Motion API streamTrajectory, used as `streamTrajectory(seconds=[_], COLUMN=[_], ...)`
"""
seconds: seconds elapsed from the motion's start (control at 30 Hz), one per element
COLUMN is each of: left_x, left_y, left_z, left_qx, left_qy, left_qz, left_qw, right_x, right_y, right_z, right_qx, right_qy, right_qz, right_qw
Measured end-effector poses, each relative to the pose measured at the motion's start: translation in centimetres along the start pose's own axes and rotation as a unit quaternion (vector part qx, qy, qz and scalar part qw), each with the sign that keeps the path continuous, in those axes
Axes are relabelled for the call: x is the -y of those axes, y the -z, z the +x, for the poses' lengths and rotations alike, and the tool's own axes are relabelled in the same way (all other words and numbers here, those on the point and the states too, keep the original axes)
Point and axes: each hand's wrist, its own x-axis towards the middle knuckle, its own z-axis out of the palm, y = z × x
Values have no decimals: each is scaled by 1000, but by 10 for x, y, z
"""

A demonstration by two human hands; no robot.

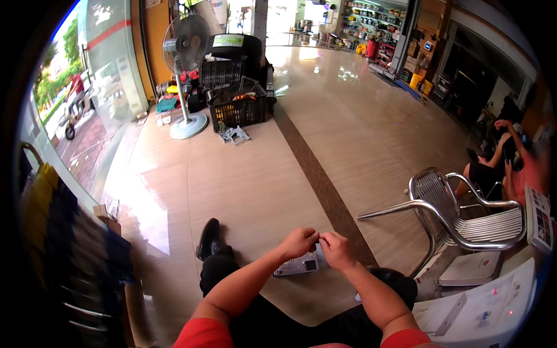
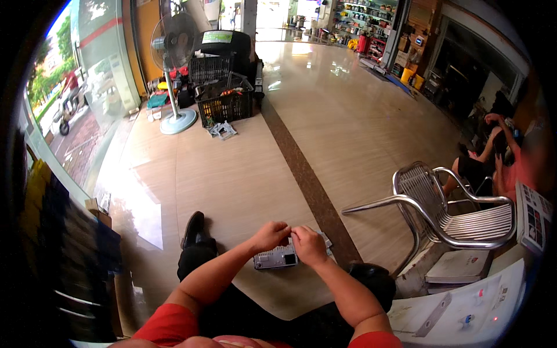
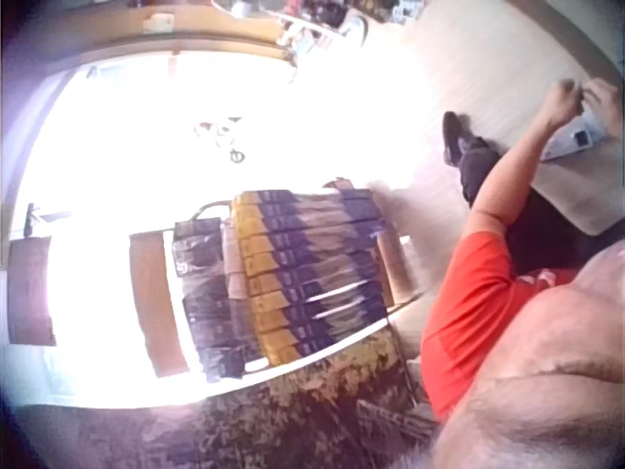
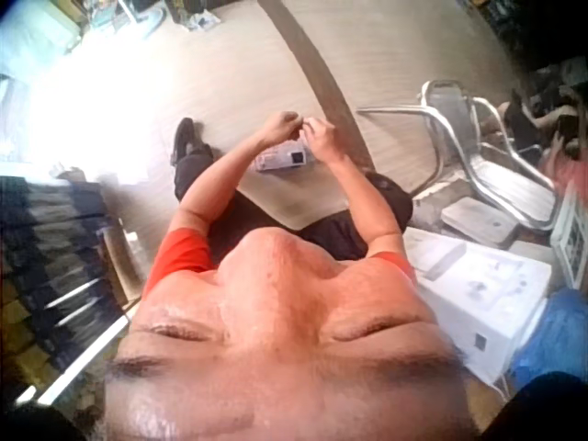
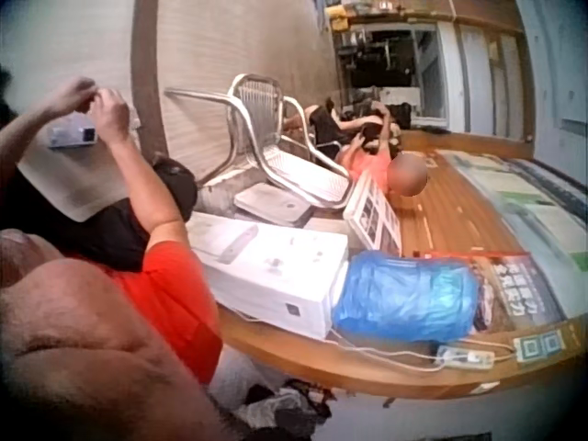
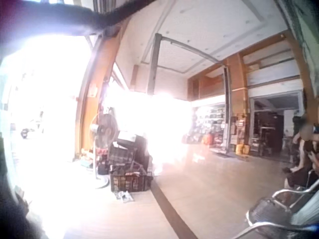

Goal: The person unscrews and removes screws from the metal housing of a car stereo head unit using a screwdriver, then manipulates the casing and internal components by hand.

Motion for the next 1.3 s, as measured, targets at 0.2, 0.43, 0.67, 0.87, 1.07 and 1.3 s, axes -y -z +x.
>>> streamTrajectory(seconds=[0.2,0.43,0.67,0.87,1.07,1.3], left_x=[9,13,6,9,17,6], left_y=[1,0,1,7,25,66], left_z=[0,1,-15,-18,-7,-4], left_qx=[-44,-32,137,114,79,13], left_qy=[-16,-64,-1,12,32,20], left_qz=[57,338,426,430,427,432], left_qw=[997,939,894,896,900,902], right_x=[-11,-14,-36,-120,-242,-301], right_y=[-2,3,-7,-44,-80,-120], right_z=[-2,-3,-8,-30,-131,-192], right_qx=[1,-1,16,106,339,342], right_qy=[-1,-12,-51,-217,-397,-382], right_qz=[-6,-13,-31,-124,-299,-247], right_qw=[1000,1000,998,962,798,822])
